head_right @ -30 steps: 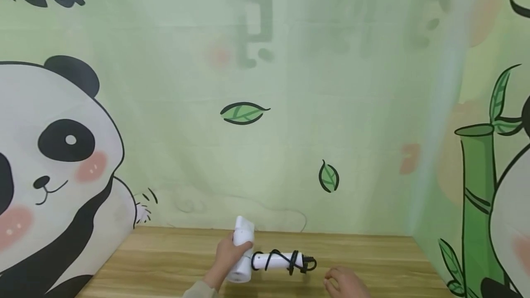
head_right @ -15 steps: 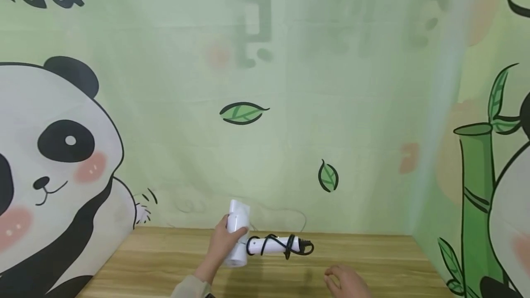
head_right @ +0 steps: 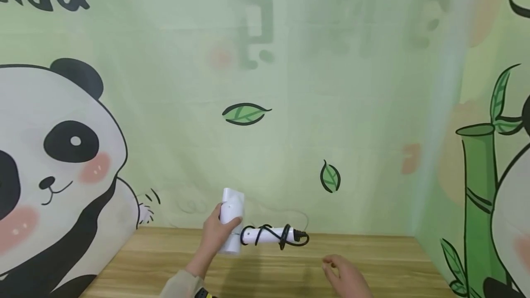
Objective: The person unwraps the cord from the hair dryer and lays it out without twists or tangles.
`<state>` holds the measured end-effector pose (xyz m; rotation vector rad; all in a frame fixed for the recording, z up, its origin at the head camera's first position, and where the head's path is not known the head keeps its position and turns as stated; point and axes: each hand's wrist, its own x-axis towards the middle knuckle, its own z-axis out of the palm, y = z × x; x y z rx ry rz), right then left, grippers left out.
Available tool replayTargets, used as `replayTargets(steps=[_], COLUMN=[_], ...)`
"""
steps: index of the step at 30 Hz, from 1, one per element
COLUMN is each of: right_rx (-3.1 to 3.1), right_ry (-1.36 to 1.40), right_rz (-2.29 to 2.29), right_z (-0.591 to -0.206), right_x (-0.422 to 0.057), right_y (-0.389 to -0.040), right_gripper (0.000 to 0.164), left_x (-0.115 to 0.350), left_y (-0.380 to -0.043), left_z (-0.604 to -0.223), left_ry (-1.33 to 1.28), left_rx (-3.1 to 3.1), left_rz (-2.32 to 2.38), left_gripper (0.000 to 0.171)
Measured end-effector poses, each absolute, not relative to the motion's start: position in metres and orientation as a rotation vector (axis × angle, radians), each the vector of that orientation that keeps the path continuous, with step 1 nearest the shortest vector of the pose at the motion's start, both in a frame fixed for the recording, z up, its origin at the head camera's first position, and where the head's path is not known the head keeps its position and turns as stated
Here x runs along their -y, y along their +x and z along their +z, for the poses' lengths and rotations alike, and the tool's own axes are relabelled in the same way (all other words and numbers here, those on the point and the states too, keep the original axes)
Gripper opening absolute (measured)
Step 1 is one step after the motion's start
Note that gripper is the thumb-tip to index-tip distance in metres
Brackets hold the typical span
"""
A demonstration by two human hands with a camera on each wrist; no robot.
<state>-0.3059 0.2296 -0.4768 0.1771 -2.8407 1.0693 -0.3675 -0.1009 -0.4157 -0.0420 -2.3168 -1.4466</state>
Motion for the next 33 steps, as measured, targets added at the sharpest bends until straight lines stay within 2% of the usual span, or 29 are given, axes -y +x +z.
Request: replayTargets(steps=[12,24,33], right_rx=[2.504,2.563,2.752], right_ry=[0.366,0.776,1.053], right_rz=[1.204,1.402,1.347], right_z=[-0.437,-0.362,-0.351], right_x=[-0.218,-0.217,-0.204], right_y=[-0.315,-0.341,-0.356], right_gripper=[0.037,0.05,0.045], left_x=[0.112,0.118,0.117], left_y=[-0.365,-0.36,-0.358], left_z=[-0.404,-0.384,-0.38], left_ry=[-0.059,-0.136,-0.145], left_rx=[2.281,2.316,2.322], left_rz=[-1.434,-1.467,-1.491], left_gripper=[0.075,0.074,0.071])
